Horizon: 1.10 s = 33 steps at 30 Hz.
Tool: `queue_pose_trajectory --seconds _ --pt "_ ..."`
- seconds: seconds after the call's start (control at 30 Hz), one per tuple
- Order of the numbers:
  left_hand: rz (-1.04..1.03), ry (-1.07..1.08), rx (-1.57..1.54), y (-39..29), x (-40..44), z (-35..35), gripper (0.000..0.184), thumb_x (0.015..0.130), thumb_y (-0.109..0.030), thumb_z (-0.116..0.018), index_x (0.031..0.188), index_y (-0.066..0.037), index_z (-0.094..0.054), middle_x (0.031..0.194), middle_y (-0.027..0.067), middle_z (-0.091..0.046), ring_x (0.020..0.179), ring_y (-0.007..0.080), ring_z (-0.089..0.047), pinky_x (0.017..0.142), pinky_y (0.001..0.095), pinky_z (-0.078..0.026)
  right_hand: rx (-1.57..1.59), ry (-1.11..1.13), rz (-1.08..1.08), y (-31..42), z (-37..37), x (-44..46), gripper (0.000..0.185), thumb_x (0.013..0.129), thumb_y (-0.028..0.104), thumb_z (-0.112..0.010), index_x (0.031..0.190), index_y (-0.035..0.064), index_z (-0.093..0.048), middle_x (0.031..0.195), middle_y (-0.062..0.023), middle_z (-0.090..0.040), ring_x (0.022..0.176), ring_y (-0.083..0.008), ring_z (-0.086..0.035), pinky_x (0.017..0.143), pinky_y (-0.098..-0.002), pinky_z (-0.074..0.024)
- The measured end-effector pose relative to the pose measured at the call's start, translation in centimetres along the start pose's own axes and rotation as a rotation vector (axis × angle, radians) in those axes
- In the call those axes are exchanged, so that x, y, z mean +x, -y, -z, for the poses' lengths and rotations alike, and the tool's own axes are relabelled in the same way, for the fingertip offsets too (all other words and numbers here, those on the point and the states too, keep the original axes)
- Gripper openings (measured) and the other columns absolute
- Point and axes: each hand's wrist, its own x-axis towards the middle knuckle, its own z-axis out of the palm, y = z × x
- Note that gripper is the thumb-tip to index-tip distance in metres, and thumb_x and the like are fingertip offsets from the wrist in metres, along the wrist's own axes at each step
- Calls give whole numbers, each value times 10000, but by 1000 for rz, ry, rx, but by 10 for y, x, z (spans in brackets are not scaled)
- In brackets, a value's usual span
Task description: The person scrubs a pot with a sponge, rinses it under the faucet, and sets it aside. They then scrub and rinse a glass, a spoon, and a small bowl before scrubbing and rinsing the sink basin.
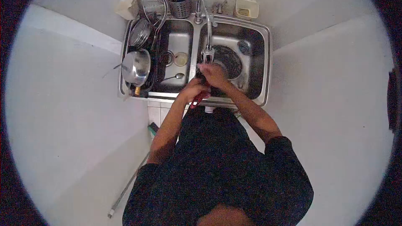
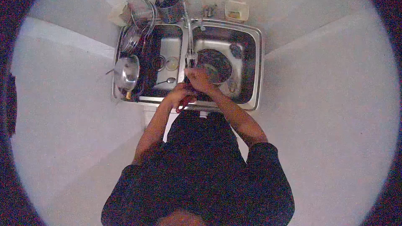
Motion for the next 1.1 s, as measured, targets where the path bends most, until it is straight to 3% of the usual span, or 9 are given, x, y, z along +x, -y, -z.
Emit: queue_pose_trajectory --seconds 0.03,0.13,0.2,0.4,0.5,0.57,0.77,0.9,1.1 --pt "47 -23 5 -8 -6 -7 202 803 -13 -623 1002 10 -594 836 96 -640 667 200 -643 573 313 -562 58 36 -90 0 1 6 341 928 235 -453 1133 -3 -584 1026 -249 -634 898 -385 -634 830 -485 -493" --pt "47 4 -45 -10 -12 -9 283 815 -20 -628 1093 -2 -576 907 100 -656 713 190 -647 580 306 -570 1380 -56 118 -53 -54 26 352 935 247 -453 1146 -6 -575 1046 -202 -652 862 -340 -646 746 -445 -519" --pt "40 42 -62 -9 -14 -7 323 821 -32 -633 1134 0 -562 976 112 -659 746 197 -657 577 312 -572 1542 -22 -26 -49 -55 35 331 937 246 -464 1123 -2 -578 1016 -166 -651 830 -307 -638 701 -406 -515" --pt "-7 -23 -121 4 -14 -5 436 837 -30 -612 1240 42 -460 1008 166 -650 790 221 -670 571 321 -570 491 -162 8 -111 -88 80 299 941 267 -498 1070 9 -580 876 -82 -630 753 -196 -605 603 -310 -489" --pt "-47 -23 -142 1 -20 -11 451 847 -75 -623 1257 35 -472 995 149 -667 775 204 -669 558 291 -570 421 -349 213 -97 -27 55 272 909 266 -578 1022 19 -587 781 -46 -599 714 -140 -575 586 -310 -465" --pt "-14 -67 -112 -5 -27 -17 481 852 -101 -628 1281 28 -452 934 137 -681 653 166 -647 455 246 -514 1169 -222 -127 -32 45 28 308 872 278 -641 1026 16 -587 800 -42 -611 724 -152 -585 622 -323 -477" --pt "73 -54 95 -1 -21 -18 222 870 -175 -645 995 -2 -586 765 80 -643 439 95 -515 318 232 -373 108 -203 249 21 75 14 598 818 452 -655 1155 -28 -540 1052 -244 -623 984 -398 -602 879 -437 -465" --pt "41 -170 7 5 -20 -27 197 863 -181 -659 919 -17 -565 610 52 -574 401 77 -463 317 237 -346 17 -196 273 15 89 13 570 751 433 -732 1092 10 -560 936 -189 -650 856 -367 -630 797 -421 -476" --pt "46 -103 105 -1 -34 -27 220 836 -166 -689 920 -27 -541 633 30 -566 428 78 -470 330 224 -326 -76 -301 323 -26 85 34 607 740 388 -742 1162 -3 -547 1013 -216 -629 931 -414 -604 844 -449 -476"
